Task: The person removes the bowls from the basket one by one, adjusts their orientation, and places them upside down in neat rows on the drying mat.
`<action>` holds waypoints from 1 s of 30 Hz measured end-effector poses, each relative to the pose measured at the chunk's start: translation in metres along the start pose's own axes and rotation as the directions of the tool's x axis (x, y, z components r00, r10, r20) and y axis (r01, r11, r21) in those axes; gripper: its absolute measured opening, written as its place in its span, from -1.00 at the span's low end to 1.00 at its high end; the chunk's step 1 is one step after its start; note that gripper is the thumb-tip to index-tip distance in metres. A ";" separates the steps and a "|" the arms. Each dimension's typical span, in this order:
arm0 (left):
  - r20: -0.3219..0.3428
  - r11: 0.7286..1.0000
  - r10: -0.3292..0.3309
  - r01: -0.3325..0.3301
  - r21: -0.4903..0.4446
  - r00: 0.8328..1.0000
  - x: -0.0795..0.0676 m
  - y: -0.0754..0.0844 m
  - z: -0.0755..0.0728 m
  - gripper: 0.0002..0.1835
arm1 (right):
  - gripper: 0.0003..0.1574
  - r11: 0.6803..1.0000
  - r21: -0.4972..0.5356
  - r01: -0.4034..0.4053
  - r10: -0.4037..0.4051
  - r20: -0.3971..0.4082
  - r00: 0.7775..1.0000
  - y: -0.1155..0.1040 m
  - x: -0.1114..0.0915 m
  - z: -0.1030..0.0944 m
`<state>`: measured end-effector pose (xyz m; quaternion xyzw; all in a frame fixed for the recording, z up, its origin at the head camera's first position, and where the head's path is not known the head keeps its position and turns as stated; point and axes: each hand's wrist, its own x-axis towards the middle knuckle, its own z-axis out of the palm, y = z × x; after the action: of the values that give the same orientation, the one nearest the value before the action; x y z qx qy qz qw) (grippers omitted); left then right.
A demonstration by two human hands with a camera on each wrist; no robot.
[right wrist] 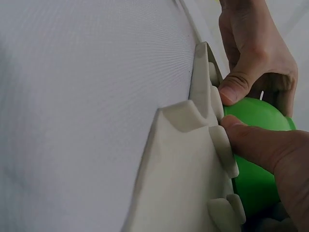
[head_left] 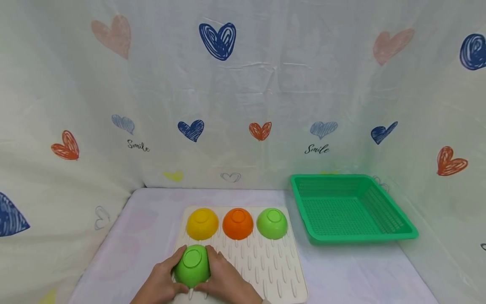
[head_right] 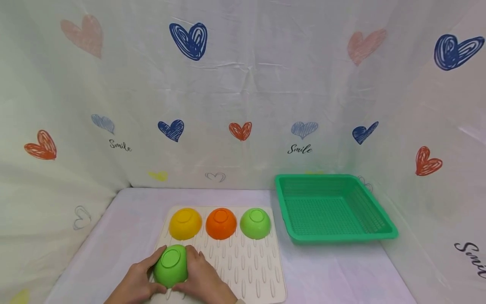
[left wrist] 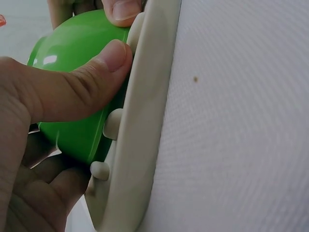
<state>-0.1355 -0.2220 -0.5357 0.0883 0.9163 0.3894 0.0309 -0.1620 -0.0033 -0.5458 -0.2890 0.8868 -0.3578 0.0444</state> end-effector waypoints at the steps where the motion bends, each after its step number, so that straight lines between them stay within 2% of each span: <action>1: -0.001 1.000 -0.006 0.006 0.000 1.000 0.000 0.000 -0.001 0.25 | 0.13 1.000 0.009 0.009 -0.009 -0.001 1.000 0.000 0.001 0.000; 5: -0.024 1.000 -0.025 0.024 -0.016 0.999 0.001 0.000 -0.004 0.26 | 0.11 0.996 0.066 0.054 -0.054 -0.003 0.999 0.001 0.006 -0.001; 9: -0.038 1.000 -0.021 0.021 -0.007 0.999 0.000 -0.001 -0.005 0.27 | 0.14 0.993 0.099 0.064 -0.065 0.009 0.998 0.000 0.009 0.000; 16: -0.026 1.000 -0.013 0.013 -0.018 1.000 0.002 0.000 -0.003 0.26 | 0.24 1.000 -0.017 0.016 -0.016 0.027 0.999 -0.003 0.007 -0.002; 23: -0.003 1.000 0.016 -0.016 0.010 1.000 0.002 0.002 -0.005 0.27 | 0.26 0.999 -0.036 -0.022 0.024 0.071 0.997 -0.005 0.004 -0.008; 26: -0.080 0.994 0.095 -0.091 0.054 0.992 0.001 0.005 -0.004 0.22 | 0.25 0.999 -0.037 -0.027 0.030 0.080 0.996 -0.003 0.003 -0.016; 28: -0.157 0.986 0.154 -0.143 0.083 0.975 0.002 0.010 -0.004 0.17 | 0.23 0.999 -0.035 -0.030 0.033 0.080 0.996 0.000 0.003 -0.024; 30: -0.232 0.977 0.200 -0.177 0.115 0.952 0.006 0.015 -0.003 0.11 | 0.18 0.999 -0.038 -0.025 0.027 0.063 0.998 0.004 0.004 -0.033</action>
<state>-0.1399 -0.2124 -0.5227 0.1286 0.9176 0.3554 -0.1229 -0.1769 0.0165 -0.5233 -0.2895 0.8951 -0.3313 0.0721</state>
